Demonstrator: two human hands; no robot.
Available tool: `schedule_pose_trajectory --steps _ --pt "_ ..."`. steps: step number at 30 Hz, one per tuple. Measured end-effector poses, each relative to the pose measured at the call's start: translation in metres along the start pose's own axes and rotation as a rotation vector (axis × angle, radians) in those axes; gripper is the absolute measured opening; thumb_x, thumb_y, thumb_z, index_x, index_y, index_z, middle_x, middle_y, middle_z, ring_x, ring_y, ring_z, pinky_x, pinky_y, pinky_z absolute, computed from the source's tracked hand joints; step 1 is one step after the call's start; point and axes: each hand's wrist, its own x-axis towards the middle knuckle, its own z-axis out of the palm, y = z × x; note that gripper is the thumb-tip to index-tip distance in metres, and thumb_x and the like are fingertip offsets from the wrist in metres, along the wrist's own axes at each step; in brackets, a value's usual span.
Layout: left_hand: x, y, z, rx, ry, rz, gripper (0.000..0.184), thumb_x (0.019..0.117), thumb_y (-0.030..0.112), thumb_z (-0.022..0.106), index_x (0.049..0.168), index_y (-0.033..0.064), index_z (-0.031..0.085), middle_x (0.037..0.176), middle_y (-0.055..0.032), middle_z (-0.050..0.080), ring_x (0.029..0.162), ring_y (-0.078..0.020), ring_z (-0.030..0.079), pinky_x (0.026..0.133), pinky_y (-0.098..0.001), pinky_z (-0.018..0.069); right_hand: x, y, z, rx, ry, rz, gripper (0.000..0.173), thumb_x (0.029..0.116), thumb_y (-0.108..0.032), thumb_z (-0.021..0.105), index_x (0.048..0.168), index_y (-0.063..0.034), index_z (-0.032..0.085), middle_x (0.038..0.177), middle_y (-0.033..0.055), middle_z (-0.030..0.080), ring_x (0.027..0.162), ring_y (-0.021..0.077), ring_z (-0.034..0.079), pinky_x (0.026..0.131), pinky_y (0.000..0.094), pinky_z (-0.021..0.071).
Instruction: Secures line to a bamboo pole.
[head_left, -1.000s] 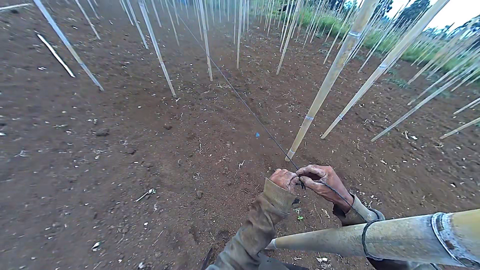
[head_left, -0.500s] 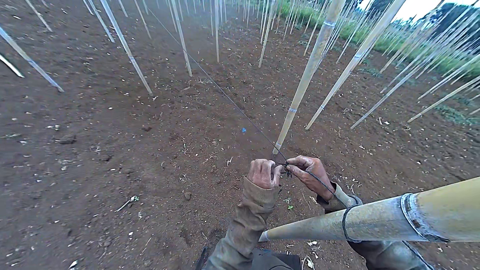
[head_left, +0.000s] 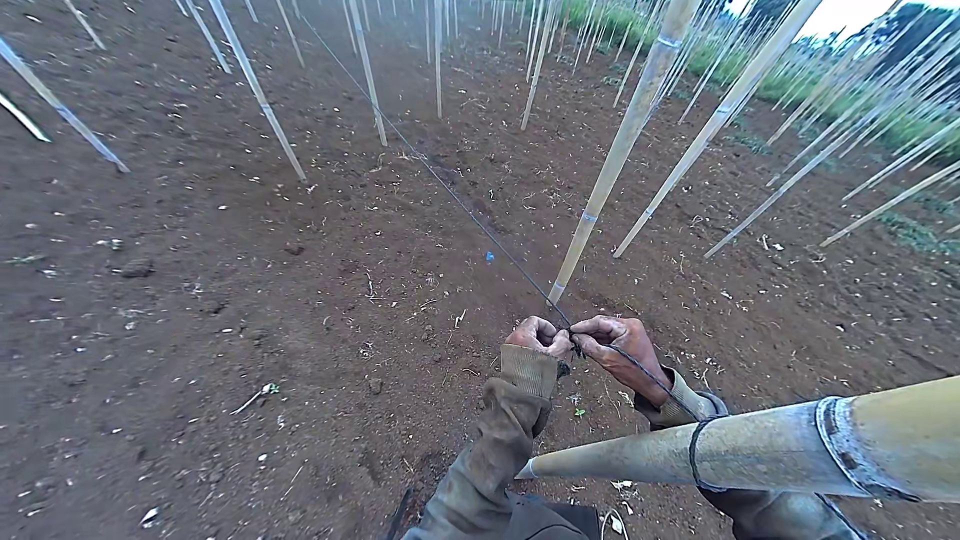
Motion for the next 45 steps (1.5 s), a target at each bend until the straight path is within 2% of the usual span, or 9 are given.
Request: schedule_pose_trajectory --steps 8,12,14,19,24,29,32,36,45 --pt "0.0 0.003 0.002 -0.113 -0.06 0.039 0.018 0.0946 0.008 0.064 0.099 -0.0046 0.075 0.092 -0.0117 0.072 0.08 -0.0059 0.064 0.077 -0.0226 0.053 0.0 0.003 0.001 -0.079 -0.008 -0.068 0.019 0.0914 -0.008 0.067 0.105 0.0017 0.076 0.091 0.0073 0.077 0.078 0.0029 0.073 0.076 0.0184 0.0604" --pt "-0.003 0.002 0.007 0.051 0.035 0.215 0.018 0.0895 0.01 0.064 0.091 -0.0027 0.077 0.088 -0.0125 0.072 0.082 -0.0147 0.067 0.078 -0.0304 0.0534 0.0 0.006 -0.003 -0.419 0.008 -0.266 0.02 0.0919 -0.015 0.066 0.105 -0.0017 0.074 0.094 0.0086 0.078 0.086 0.0158 0.076 0.081 0.0344 0.0634" --pt "-0.005 0.001 0.012 0.144 0.116 0.33 0.017 0.0861 0.013 0.066 0.084 0.0 0.077 0.082 -0.0123 0.073 0.081 -0.022 0.069 0.078 -0.04 0.0531 0.0 0.005 -0.003 -0.578 0.087 -0.367 0.019 0.091 -0.018 0.065 0.099 -0.0037 0.075 0.092 0.0099 0.078 0.081 0.0231 0.076 0.07 0.0426 0.0618" --pt "-0.005 0.003 0.022 0.204 0.256 0.447 0.016 0.0824 0.016 0.067 0.077 0.0045 0.076 0.076 -0.0085 0.072 0.076 -0.023 0.069 0.076 -0.0459 0.0501 -0.001 0.005 -0.004 -0.642 0.205 -0.511 0.018 0.0911 -0.017 0.064 0.09 -0.0051 0.077 0.087 0.0097 0.078 0.074 0.0208 0.075 0.062 0.0356 0.06" --pt "0.0 -0.003 0.029 0.061 0.217 0.361 0.015 0.0827 0.014 0.067 0.079 0.0028 0.076 0.075 -0.0066 0.071 0.073 -0.0154 0.067 0.072 -0.0346 0.0526 -0.005 0.007 -0.002 -0.312 0.209 -0.269 0.016 0.0893 -0.013 0.066 0.092 -0.0016 0.077 0.082 0.0069 0.076 0.071 0.007 0.072 0.069 0.0226 0.0603" --pt "-0.004 0.003 0.025 0.188 0.209 0.406 0.016 0.0828 0.015 0.066 0.079 0.0028 0.077 0.079 -0.0096 0.074 0.079 -0.0241 0.069 0.081 -0.0478 0.0499 -0.002 0.005 -0.009 -0.614 0.164 -0.459 0.02 0.0939 -0.015 0.061 0.098 -0.0096 0.08 0.097 0.0063 0.079 0.081 0.0189 0.076 0.066 0.0365 0.0611" --pt "-0.002 -0.005 0.029 0.123 0.309 0.472 0.015 0.0798 0.014 0.066 0.076 0.0044 0.076 0.074 -0.0073 0.072 0.072 -0.019 0.068 0.075 -0.0424 0.0505 0.002 0.008 -0.008 -0.653 0.2 -0.595 0.018 0.0934 -0.015 0.061 0.092 -0.0098 0.079 0.094 0.0061 0.079 0.083 0.0179 0.076 0.068 0.0332 0.0609" --pt "-0.002 0.008 0.019 -0.281 0.042 0.105 0.011 0.0902 0.003 0.066 0.09 -0.0046 0.073 0.076 -0.0027 0.069 0.068 0.0024 0.059 0.066 -0.0162 0.05 -0.003 0.009 0.0 -0.21 0.246 -0.396 0.013 0.0891 -0.005 0.066 0.092 0.0019 0.076 0.089 0.0079 0.076 0.079 0.0061 0.072 0.075 0.0206 0.06" --pt "0.0 0.015 0.004 -0.243 -0.085 0.117 0.015 0.0948 0.006 0.067 0.1 -0.0049 0.075 0.094 -0.0101 0.073 0.082 -0.004 0.066 0.078 -0.0209 0.0534 -0.002 0.007 -0.002 -0.017 0.174 -0.23 0.013 0.0901 -0.004 0.065 0.095 0.0018 0.076 0.091 0.006 0.076 0.083 0.0035 0.072 0.083 0.0205 0.0596"
